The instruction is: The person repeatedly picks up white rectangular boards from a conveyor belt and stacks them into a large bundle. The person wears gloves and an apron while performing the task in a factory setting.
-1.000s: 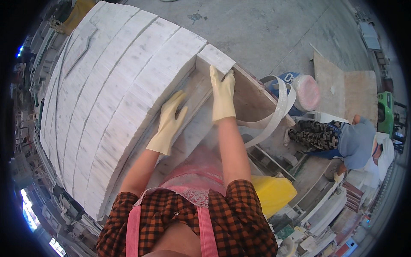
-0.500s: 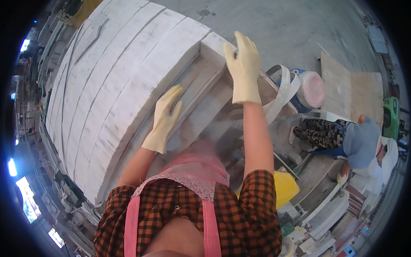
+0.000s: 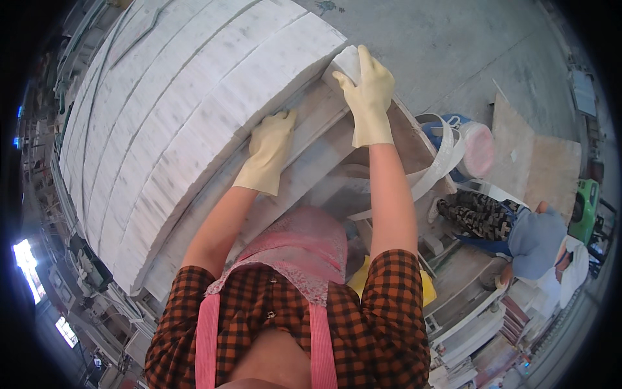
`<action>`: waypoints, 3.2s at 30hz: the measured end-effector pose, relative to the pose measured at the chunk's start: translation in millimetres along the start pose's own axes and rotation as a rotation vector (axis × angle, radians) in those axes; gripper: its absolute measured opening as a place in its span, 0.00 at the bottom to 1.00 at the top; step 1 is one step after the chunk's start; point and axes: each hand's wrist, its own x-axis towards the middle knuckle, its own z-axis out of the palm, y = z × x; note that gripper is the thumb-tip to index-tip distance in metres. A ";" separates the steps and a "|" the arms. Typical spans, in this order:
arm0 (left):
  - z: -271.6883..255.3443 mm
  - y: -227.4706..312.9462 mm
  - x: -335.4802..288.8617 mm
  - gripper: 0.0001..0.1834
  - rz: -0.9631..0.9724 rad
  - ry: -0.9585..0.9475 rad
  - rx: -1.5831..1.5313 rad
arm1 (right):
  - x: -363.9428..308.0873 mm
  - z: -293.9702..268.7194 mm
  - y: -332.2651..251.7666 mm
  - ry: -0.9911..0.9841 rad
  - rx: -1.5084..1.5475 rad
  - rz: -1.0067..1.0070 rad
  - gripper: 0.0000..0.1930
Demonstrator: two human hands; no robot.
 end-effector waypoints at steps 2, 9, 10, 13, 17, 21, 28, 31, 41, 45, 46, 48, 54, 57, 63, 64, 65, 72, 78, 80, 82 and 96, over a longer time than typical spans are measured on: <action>1.7 0.8 3.0 0.19 0.029 -0.003 -0.016 | -1.4 -0.1 2.6 0.000 0.019 0.038 0.36; -1.8 5.0 13.9 0.19 0.058 -0.048 -0.019 | 1.7 -5.5 3.4 -0.052 0.011 0.055 0.39; -3.6 5.3 15.2 0.19 0.039 -0.064 -0.038 | 3.6 -5.8 2.6 -0.078 0.012 0.084 0.39; -7.6 8.1 18.6 0.19 0.011 -0.098 -0.054 | 11.3 -7.2 -0.3 -0.140 -0.030 0.123 0.38; -6.9 16.2 25.4 0.21 -0.007 -0.068 0.033 | 19.6 -11.2 -2.6 -0.226 -0.107 0.065 0.37; -5.7 22.4 36.5 0.21 -0.052 -0.069 0.088 | 21.1 -11.5 -0.6 -0.170 -0.084 0.017 0.36; 0.1 30.5 49.3 0.14 -0.039 -0.026 0.159 | 15.8 -2.3 12.5 -0.068 0.009 -0.007 0.37; 2.8 28.8 51.5 0.13 -0.006 -0.031 0.169 | 16.1 -3.2 14.2 -0.055 0.072 0.002 0.38; -14.9 31.6 45.7 0.15 0.001 -0.035 0.096 | 32.8 -16.9 -7.4 -0.248 -0.310 -0.174 0.32; -38.5 8.0 -4.3 0.17 0.267 0.158 -0.173 | 41.1 -17.4 -5.8 -0.360 -0.311 -0.153 0.37; -43.2 -0.4 -27.6 0.19 0.323 0.229 -0.238 | 42.6 -19.9 -3.8 -0.271 -0.306 -0.239 0.37; -48.3 -18.1 -84.0 0.22 0.362 0.280 -0.361 | 44.5 -27.4 2.7 -0.429 -0.238 -0.165 0.41; -45.1 -64.4 -214.8 0.19 -0.134 0.202 -0.613 | -18.2 -55.2 27.0 0.277 0.796 0.437 0.30; -45.0 -67.2 -234.8 0.17 -0.301 0.271 -0.664 | -60.0 -43.4 18.5 0.225 1.149 0.784 0.33; -50.6 -64.7 -228.4 0.16 -0.510 0.279 -0.845 | -47.5 -19.4 -53.1 0.120 0.929 0.838 0.38; -51.1 -65.6 -226.5 0.16 -0.524 0.285 -0.856 | -40.0 -17.4 -64.2 0.135 0.891 0.855 0.38; -51.4 -66.9 -225.0 0.16 -0.550 0.296 -0.860 | -33.1 -16.2 -72.0 0.130 0.852 0.818 0.39; -60.4 -68.0 -240.1 0.18 -0.264 0.206 -0.780 | -35.5 -4.0 -44.5 -0.050 0.755 0.758 0.31; -51.2 -61.2 -340.1 0.21 -0.675 0.126 -1.212 | -65.0 -4.5 -15.4 -0.057 0.192 0.109 0.26; -27.6 -60.3 -392.1 0.22 -0.924 0.236 -1.456 | -76.4 -14.6 -20.3 0.029 0.148 0.100 0.27; 4.8 -74.6 -437.4 0.29 -1.065 0.416 -1.670 | -91.8 -20.2 -33.8 0.025 0.255 0.281 0.26; 78.1 -194.3 -502.1 0.17 -0.869 1.897 -1.969 | -171.1 53.8 -141.1 -0.658 0.187 -0.579 0.32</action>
